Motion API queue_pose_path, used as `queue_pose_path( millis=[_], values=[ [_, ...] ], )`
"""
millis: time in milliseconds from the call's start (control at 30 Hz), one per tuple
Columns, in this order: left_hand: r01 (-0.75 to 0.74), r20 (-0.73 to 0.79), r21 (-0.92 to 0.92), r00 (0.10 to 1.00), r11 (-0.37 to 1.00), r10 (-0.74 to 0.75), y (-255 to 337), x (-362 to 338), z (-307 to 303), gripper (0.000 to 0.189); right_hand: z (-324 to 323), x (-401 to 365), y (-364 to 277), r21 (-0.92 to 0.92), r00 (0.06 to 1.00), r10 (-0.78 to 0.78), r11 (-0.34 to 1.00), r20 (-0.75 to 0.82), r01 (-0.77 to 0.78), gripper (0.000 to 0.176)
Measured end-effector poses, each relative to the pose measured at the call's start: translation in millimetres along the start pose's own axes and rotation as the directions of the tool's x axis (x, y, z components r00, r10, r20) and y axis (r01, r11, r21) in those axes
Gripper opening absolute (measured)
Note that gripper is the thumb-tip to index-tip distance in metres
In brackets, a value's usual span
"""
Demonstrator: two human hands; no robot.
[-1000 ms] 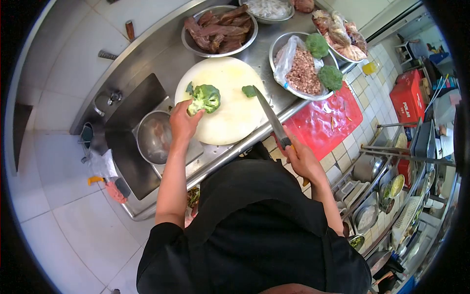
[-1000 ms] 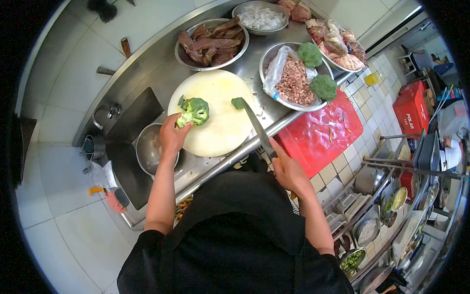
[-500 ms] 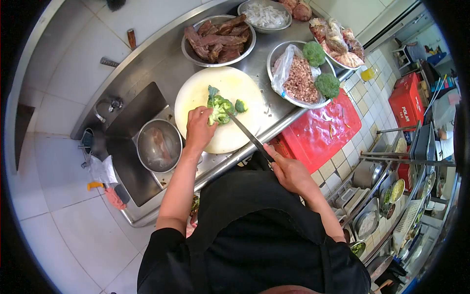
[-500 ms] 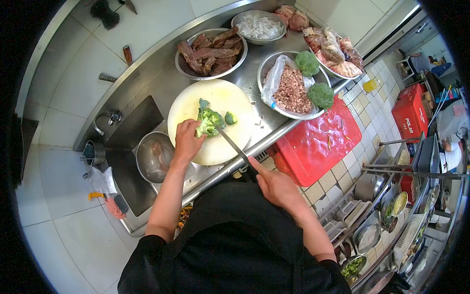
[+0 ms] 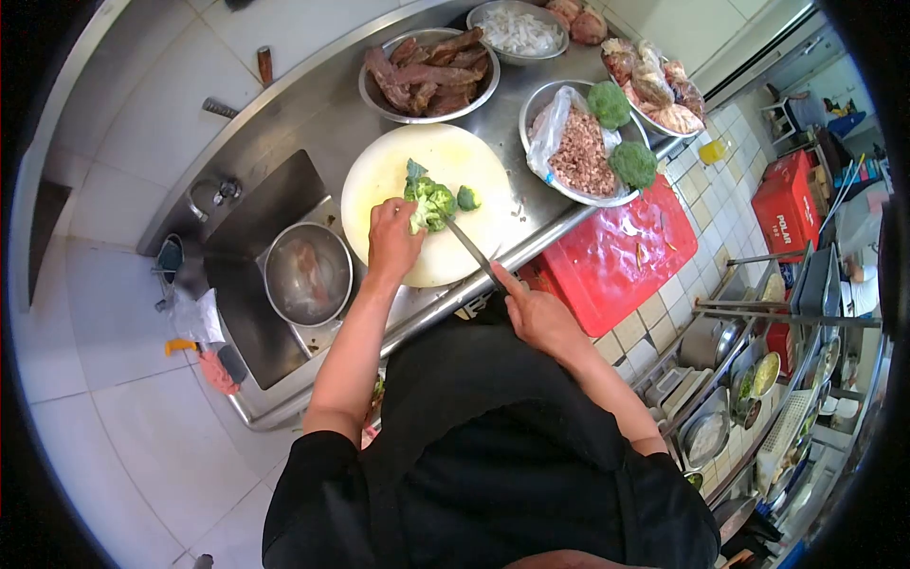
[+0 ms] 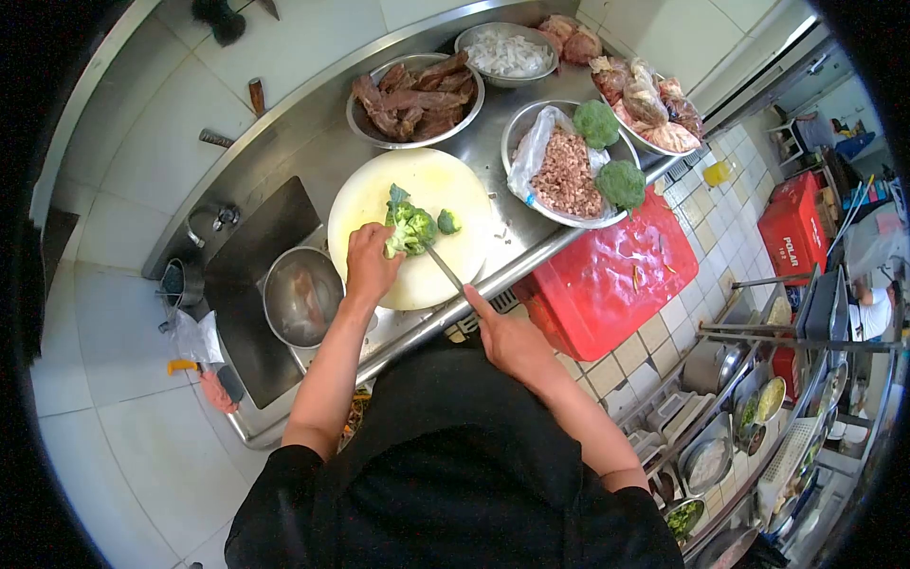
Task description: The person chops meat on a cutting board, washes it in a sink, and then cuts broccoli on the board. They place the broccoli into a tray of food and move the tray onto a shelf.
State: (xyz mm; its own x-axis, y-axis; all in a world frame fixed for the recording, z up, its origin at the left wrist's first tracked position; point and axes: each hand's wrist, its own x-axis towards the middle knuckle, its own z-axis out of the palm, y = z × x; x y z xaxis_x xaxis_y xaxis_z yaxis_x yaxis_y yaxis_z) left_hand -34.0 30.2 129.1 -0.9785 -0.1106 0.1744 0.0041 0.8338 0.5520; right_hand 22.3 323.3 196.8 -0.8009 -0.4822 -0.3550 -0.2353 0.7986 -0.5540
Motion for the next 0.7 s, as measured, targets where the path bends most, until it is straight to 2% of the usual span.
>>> queue_pose_path(
  millis=[33, 100, 200, 267, 300, 333, 400, 500, 700],
  values=[
    [0.032, 0.004, -0.007, 0.999, 0.999, -0.032, 0, 1, -2, 0.05, -3, -2, 0, 0.001, 1.0, -0.002, 1.0, 0.0, 0.002, 0.065],
    [0.057, -0.028, -0.017, 0.998, 0.998, -0.057, -1, -1, -6, 0.051, -11, -10, 5, 0.127, 1.0, -0.018, 0.992, -0.002, 0.018, 0.065],
    [0.11, -0.044, -0.024, 0.993, 0.994, -0.111, -14, -4, -9, 0.054, -11, -15, 14, 0.156, 0.999, 0.006, 0.988, -0.036, 0.0, 0.066],
    [0.217, 0.033, -0.113, 0.976, 0.97, -0.215, -19, -6, -11, 0.056, -14, -16, 15, 0.153, 1.0, 0.016, 0.988, -0.024, -0.012, 0.065],
    [0.283, 0.115, -0.096, 0.956, 0.954, -0.272, -22, -6, -12, 0.056, -16, -16, 14, 0.151, 0.999, 0.031, 0.988, -0.016, -0.028, 0.065],
    [0.287, 0.109, -0.095, 0.955, 0.953, -0.276, -28, -5, -9, 0.056, -18, -16, 14, 0.149, 0.999, 0.046, 0.988, -0.008, -0.044, 0.065],
    [0.334, 0.122, -0.206, 0.941, 0.92, -0.315, -38, -6, -1, 0.053, -22, -20, 9, 0.14, 1.0, 0.008, 0.99, -0.018, -0.006, 0.065],
    [0.295, 0.097, -0.297, 0.955, 0.908, -0.279, -27, -5, -10, 0.048, -24, -22, 5, 0.101, 0.998, -0.049, 0.994, -0.032, 0.052, 0.064],
    [0.142, 0.032, -0.284, 0.99, 0.948, -0.138, -12, -5, -16, 0.043, -19, -15, 4, 0.038, 0.998, -0.063, 0.997, -0.02, 0.064, 0.064]
  ],
)
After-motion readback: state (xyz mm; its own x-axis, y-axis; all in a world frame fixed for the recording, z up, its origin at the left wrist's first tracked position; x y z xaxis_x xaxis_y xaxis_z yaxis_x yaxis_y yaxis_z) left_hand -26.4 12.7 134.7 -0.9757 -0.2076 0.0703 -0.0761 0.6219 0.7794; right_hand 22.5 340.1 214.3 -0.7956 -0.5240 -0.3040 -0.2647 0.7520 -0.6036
